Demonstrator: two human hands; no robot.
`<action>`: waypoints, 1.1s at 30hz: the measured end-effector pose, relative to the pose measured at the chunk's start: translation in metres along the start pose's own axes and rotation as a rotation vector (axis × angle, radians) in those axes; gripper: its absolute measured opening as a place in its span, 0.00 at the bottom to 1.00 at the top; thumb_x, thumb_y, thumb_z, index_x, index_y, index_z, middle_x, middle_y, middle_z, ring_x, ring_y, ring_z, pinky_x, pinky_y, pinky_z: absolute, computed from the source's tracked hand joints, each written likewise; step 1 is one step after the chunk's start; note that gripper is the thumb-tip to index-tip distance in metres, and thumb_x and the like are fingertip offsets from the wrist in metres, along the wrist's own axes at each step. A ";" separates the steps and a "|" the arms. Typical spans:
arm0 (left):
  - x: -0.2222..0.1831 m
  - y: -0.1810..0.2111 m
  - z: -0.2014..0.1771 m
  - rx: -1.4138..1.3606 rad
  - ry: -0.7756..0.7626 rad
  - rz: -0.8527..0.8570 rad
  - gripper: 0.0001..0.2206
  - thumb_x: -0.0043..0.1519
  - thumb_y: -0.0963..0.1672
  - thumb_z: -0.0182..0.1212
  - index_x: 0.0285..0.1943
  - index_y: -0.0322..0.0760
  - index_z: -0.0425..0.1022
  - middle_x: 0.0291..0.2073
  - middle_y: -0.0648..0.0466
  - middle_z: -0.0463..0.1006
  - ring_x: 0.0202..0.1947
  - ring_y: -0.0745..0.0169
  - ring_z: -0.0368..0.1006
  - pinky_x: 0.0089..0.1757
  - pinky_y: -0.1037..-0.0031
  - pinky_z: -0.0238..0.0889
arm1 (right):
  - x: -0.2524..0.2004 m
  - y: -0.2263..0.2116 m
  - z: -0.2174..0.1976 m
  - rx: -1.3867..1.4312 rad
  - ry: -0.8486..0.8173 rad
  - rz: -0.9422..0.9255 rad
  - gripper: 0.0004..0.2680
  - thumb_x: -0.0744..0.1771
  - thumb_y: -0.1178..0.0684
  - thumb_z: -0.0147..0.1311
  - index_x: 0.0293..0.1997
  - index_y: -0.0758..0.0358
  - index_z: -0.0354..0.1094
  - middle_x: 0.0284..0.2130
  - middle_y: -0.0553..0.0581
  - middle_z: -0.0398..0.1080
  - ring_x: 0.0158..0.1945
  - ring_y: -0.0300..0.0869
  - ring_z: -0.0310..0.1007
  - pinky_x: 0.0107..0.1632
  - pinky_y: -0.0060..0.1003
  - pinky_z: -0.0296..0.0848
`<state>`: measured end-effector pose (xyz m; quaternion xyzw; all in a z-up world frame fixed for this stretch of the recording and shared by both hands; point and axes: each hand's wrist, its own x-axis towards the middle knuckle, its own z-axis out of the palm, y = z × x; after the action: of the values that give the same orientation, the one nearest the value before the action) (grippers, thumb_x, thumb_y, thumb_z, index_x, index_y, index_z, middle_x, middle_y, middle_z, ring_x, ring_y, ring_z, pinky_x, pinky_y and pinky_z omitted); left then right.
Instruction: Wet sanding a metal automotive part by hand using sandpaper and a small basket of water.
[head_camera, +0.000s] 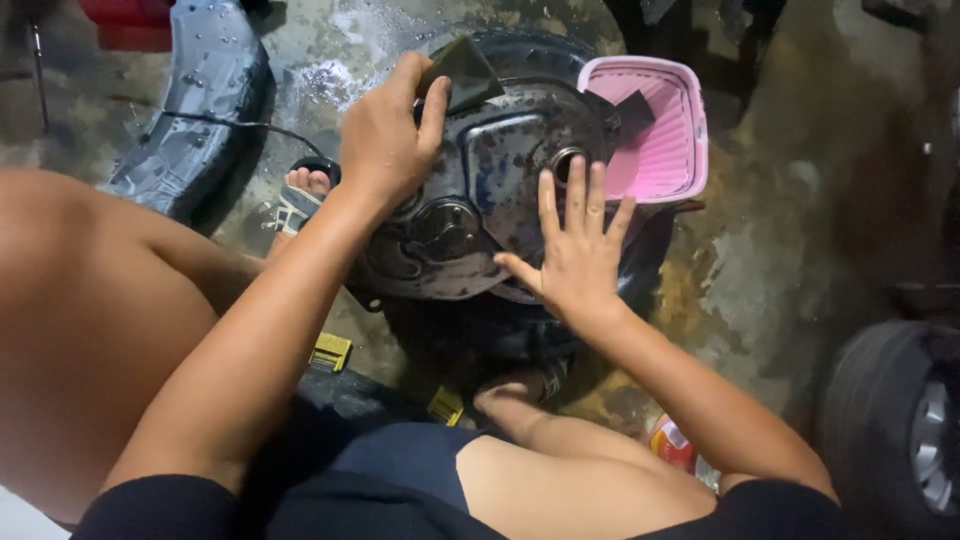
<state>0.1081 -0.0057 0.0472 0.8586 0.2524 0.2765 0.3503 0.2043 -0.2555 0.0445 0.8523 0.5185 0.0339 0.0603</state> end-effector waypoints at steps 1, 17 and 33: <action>0.000 -0.002 -0.001 0.000 0.005 0.000 0.11 0.73 0.50 0.46 0.49 0.41 0.67 0.22 0.52 0.72 0.18 0.48 0.67 0.22 0.60 0.51 | -0.006 0.003 0.005 -0.002 0.003 -0.004 0.42 0.65 0.17 0.37 0.82 0.63 0.40 0.77 0.73 0.31 0.79 0.65 0.24 0.70 0.75 0.23; 0.001 -0.014 -0.002 0.005 0.012 -0.050 0.11 0.72 0.49 0.46 0.50 0.42 0.70 0.27 0.49 0.78 0.24 0.45 0.73 0.26 0.57 0.58 | 0.025 0.024 0.004 0.344 0.162 -0.147 0.30 0.72 0.44 0.53 0.79 0.67 0.35 0.76 0.73 0.36 0.80 0.62 0.38 0.76 0.59 0.49; -0.006 -0.073 0.010 -0.253 0.108 -0.140 0.07 0.76 0.44 0.50 0.48 0.43 0.73 0.31 0.50 0.81 0.28 0.53 0.80 0.33 0.69 0.71 | 0.131 0.168 0.146 0.368 -0.279 0.101 0.13 0.57 0.45 0.66 0.43 0.47 0.78 0.34 0.51 0.80 0.45 0.52 0.80 0.50 0.48 0.76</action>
<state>0.0927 0.0312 -0.0148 0.7718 0.2933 0.3268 0.4598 0.4296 -0.2257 -0.0773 0.8702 0.4593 -0.1761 -0.0268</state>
